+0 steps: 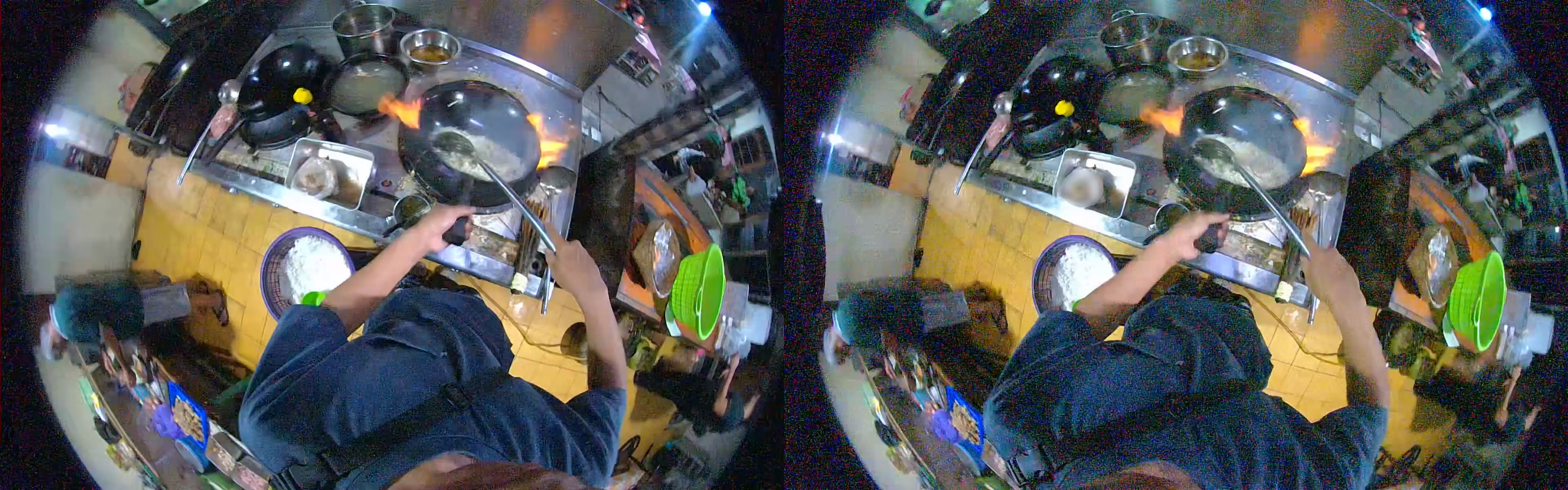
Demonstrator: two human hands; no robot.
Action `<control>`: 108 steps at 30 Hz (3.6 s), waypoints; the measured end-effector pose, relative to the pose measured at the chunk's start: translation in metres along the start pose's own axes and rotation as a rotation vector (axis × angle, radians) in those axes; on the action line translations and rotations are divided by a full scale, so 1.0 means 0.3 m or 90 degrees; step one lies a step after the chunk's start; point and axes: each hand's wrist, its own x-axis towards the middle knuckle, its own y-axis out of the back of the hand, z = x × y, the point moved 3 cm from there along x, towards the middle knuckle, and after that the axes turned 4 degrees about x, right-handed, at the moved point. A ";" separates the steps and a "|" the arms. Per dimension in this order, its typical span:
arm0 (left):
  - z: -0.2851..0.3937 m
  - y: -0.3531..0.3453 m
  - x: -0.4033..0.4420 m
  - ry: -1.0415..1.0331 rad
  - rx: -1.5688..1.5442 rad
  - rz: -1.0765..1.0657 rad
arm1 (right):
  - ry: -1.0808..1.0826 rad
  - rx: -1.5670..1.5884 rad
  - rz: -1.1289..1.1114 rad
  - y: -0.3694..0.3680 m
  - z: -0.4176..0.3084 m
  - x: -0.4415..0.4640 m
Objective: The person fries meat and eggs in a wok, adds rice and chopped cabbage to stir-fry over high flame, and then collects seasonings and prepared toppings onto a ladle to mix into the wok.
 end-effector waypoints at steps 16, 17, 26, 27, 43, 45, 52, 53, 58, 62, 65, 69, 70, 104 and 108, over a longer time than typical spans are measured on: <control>-0.184 -0.116 -0.272 0.008 0.104 0.023 | -0.031 -0.167 0.171 -0.295 -0.053 0.002; -0.155 -0.121 -0.304 0.054 0.163 0.033 | 0.004 -0.116 0.163 -0.284 -0.063 -0.012; -0.160 -0.080 -0.199 -0.072 0.212 0.024 | -0.061 -0.081 0.204 -0.292 -0.068 -0.004; -0.182 -0.126 -0.277 0.015 0.168 -0.004 | -0.081 -0.019 0.169 -0.305 -0.059 -0.003; -0.190 0.030 -0.009 -0.144 0.283 0.103 | -0.046 0.138 0.243 -0.111 0.065 -0.101; -0.178 0.133 0.151 -0.176 0.286 0.108 | -0.133 0.211 0.196 -0.162 0.021 0.003; -0.122 0.123 0.224 -0.201 0.269 0.170 | 0.073 0.117 0.297 -0.410 0.126 0.497; -0.117 0.119 0.216 -0.209 0.315 0.211 | 0.106 0.029 0.324 -0.387 0.136 0.514; -0.121 0.126 0.276 -0.143 0.188 0.166 | 0.039 0.041 0.302 -0.463 0.236 0.513; -0.092 -0.140 0.069 -0.098 0.068 0.128 | -0.048 0.102 -0.059 -0.193 0.167 0.265; 0.016 -0.312 -0.162 0.089 -0.166 -0.028 | -0.050 -0.062 0.055 -0.009 0.094 0.067; -0.018 -0.052 -0.009 -0.039 0.049 0.026 | 0.028 -0.031 0.014 -0.019 0.048 -0.004; -0.107 0.061 0.073 -0.071 0.112 0.104 | 0.004 -0.029 0.004 -0.025 0.048 -0.007; -0.293 0.278 0.217 -0.503 0.744 0.413 | 0.327 0.633 0.393 0.211 -0.005 0.347; -0.305 0.256 0.202 -0.396 0.679 0.437 | 0.604 0.852 0.585 0.271 -0.195 0.635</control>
